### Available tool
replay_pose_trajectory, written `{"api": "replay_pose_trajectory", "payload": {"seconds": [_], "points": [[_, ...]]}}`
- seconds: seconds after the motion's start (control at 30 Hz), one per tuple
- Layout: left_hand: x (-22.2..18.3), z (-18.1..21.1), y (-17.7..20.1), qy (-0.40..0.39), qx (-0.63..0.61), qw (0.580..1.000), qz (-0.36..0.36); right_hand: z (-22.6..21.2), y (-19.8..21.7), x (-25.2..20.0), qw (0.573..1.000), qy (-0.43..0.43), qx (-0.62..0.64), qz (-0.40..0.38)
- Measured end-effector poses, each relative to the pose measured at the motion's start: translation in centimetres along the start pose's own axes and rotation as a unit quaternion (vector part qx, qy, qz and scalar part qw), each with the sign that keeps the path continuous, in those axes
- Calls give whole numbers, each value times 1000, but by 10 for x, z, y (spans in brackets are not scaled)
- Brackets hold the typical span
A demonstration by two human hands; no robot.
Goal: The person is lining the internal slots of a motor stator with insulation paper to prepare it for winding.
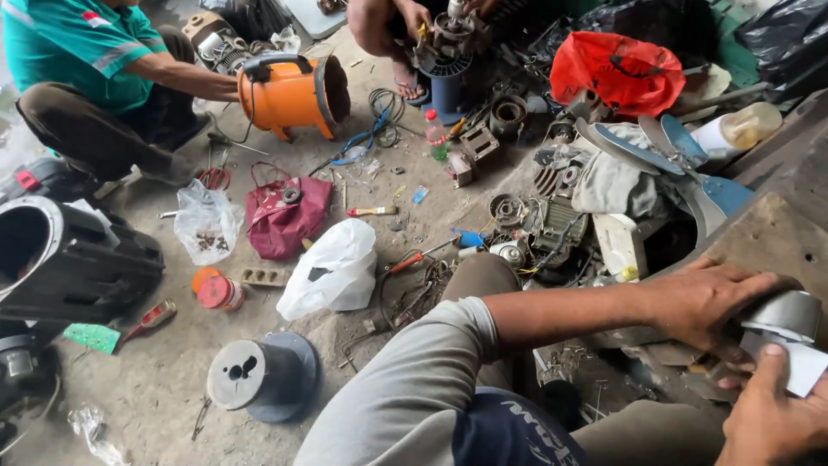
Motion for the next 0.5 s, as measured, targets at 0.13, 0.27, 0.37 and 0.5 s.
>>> {"api": "replay_pose_trajectory", "payload": {"seconds": [0.13,0.27,0.37,0.5], "points": [[3,-2,-5,-11,19,1000,-11,-25,0,-14,997,17,-63,-45],[5,-5,-21,-10,33,999,-20,7,14,-20,993,50,-101,-16],[6,-4,-23,-6,57,998,-11,51,32,-15,977,75,-189,60],[7,-3,-27,-9,52,999,-5,42,28,-12,971,136,-192,29]]}}
Point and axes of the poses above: each hand's wrist, its own x-axis towards the middle knuckle, its own y-axis out of the back of the hand, z = x × y, the point moved 3 cm from there along x, towards the middle knuckle, and after that the axes turned 14 degrees about x, right-handed, at the moved point
